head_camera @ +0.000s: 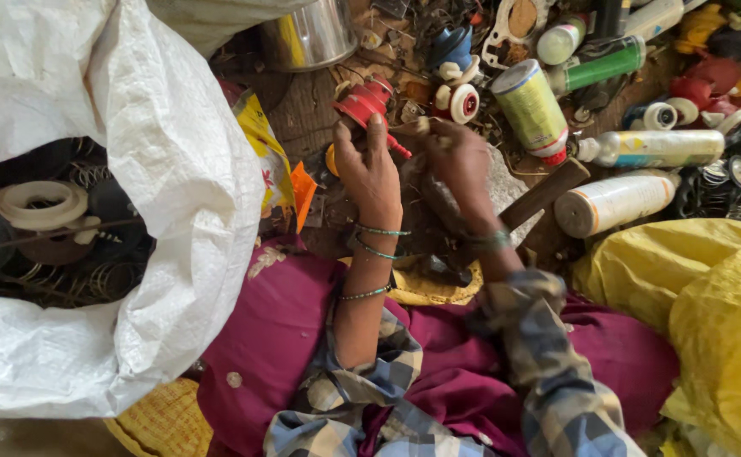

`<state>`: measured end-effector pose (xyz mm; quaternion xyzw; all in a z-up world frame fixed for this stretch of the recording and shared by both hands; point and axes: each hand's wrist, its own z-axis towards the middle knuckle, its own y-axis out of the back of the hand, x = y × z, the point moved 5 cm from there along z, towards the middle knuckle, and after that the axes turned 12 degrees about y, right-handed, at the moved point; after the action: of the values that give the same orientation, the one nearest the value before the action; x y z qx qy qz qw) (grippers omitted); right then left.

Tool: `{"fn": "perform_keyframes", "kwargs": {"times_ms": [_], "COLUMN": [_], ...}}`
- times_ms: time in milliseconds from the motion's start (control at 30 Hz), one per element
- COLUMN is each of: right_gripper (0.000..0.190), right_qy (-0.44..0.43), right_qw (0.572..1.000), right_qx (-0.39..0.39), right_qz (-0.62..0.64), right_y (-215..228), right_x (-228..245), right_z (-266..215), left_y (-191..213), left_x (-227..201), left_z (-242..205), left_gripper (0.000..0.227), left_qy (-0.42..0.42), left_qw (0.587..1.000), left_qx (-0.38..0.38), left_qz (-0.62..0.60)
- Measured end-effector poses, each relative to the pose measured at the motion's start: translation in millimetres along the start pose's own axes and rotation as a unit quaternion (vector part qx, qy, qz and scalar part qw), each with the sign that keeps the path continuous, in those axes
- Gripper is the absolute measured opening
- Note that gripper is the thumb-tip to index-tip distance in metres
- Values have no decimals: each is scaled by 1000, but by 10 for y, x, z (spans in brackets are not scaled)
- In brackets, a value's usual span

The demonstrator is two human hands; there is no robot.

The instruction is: The person uses a hammer to repeatedly strike a small red plastic object placed on a stone, then removes a white plastic ring from the object and sets it aside. The person continues to hammer the red object and occasionally adjusts its position.

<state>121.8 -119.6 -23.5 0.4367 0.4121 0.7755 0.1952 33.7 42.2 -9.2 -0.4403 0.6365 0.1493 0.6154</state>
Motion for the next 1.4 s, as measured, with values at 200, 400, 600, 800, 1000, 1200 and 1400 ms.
{"fn": "perform_keyframes", "kwargs": {"times_ms": [200, 400, 600, 800, 1000, 1200, 1400], "right_gripper": [28, 30, 25, 19, 20, 23, 26], "right_qy": [-217, -295, -415, -502, -312, 11, 272], "right_qw": [823, 682, 648, 599, 811, 991, 958], "right_qx": [-37, -162, -101, -117, -77, -114, -96], "right_qz": [524, 649, 630, 613, 489, 72, -5], "right_y": [942, 1122, 562, 411, 1287, 2470, 2467], "right_x": [19, 80, 9, 251, 173, 817, 1646], "right_z": [-388, -840, -1553, -1983, -930, 396, 114], "left_y": [-2, 5, 21, -12, -64, -126, -235], "left_x": [121, 215, 86, 183, 73, 24, 208], "left_z": [24, 70, 31, 15, -37, -84, -185], "left_gripper": [31, 32, 31, 31, 28, 27, 26], "left_qy": [15, 9, -43, 8, -4, 56, 114], "left_qw": [999, 1000, 994, 993, 996, 993, 987], "left_qx": [-8, -8, -32, -36, -2, 45, 116], "left_qz": [29, 7, 93, 110, 90, 97, 7]}}
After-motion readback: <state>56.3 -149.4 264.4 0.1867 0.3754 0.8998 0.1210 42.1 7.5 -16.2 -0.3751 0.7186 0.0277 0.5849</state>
